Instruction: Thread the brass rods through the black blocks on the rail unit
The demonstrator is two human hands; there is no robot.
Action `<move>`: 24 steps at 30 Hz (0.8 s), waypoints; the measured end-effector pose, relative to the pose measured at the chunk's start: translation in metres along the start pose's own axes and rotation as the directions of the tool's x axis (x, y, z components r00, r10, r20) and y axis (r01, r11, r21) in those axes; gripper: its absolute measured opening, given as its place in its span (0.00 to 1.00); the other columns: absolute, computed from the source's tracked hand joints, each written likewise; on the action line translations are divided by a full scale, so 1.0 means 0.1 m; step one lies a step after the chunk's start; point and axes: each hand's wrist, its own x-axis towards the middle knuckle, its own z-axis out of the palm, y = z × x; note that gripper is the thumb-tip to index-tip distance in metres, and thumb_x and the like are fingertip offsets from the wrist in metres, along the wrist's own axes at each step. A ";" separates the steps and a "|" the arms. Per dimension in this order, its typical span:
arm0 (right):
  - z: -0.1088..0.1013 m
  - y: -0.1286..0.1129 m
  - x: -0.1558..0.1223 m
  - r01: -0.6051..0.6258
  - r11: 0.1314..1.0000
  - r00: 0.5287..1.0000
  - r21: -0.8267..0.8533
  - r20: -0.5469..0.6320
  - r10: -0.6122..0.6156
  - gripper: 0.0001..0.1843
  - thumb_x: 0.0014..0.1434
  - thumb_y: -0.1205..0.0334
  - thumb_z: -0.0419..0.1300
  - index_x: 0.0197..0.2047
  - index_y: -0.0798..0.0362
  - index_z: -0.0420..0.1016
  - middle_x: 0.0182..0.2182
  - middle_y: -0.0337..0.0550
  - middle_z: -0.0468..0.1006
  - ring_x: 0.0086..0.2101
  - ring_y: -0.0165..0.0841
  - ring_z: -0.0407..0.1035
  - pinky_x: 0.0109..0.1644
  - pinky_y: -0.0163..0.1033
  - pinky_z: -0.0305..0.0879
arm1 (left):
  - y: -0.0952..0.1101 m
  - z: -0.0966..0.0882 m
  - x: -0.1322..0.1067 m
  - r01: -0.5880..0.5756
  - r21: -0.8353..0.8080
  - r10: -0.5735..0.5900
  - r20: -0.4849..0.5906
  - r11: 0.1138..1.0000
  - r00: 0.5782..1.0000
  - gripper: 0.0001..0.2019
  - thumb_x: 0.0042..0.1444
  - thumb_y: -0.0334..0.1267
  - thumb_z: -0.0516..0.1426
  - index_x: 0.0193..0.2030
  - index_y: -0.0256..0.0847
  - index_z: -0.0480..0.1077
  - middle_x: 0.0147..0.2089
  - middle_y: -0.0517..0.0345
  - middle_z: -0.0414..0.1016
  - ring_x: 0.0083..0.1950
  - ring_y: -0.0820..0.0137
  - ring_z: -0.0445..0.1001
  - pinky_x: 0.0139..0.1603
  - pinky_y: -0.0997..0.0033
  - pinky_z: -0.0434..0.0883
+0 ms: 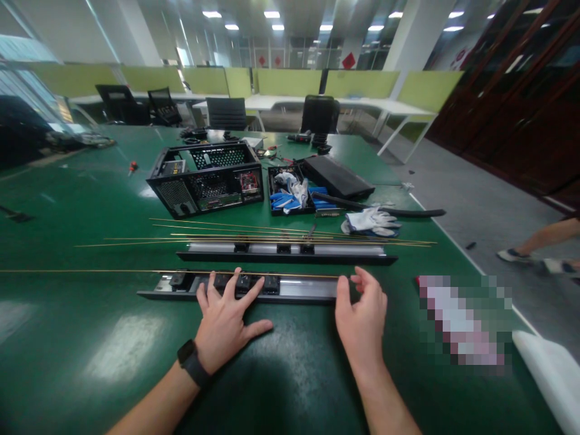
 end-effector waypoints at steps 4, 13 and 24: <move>-0.01 -0.33 -0.27 0.360 0.931 0.932 -0.064 0.068 -0.356 0.24 0.70 0.51 0.57 0.62 0.56 0.70 0.50 0.57 0.78 0.52 0.47 0.70 0.60 0.55 0.62 | 0.01 0.00 0.00 0.007 0.000 -0.007 -0.003 1.000 1.000 0.43 0.50 0.71 0.63 0.72 0.71 0.60 0.79 0.48 0.57 0.77 0.21 0.40 0.68 0.17 0.44; 0.29 -0.57 -0.50 0.410 0.911 0.794 0.036 0.477 -0.376 0.29 0.75 0.48 0.49 0.73 0.53 0.63 0.60 0.56 0.77 0.60 0.48 0.70 0.63 0.58 0.60 | 0.01 0.00 0.00 0.003 0.004 -0.003 -0.006 1.000 1.000 0.42 0.52 0.73 0.60 0.73 0.68 0.61 0.78 0.48 0.57 0.77 0.20 0.40 0.68 0.16 0.44; 0.28 -0.45 -0.42 0.284 0.957 0.847 0.052 0.454 -0.276 0.27 0.76 0.49 0.47 0.69 0.52 0.69 0.63 0.55 0.75 0.62 0.46 0.70 0.66 0.58 0.60 | 0.01 0.00 0.00 0.014 0.010 -0.014 0.002 1.000 1.000 0.43 0.51 0.71 0.62 0.73 0.69 0.61 0.78 0.48 0.57 0.77 0.21 0.40 0.68 0.17 0.43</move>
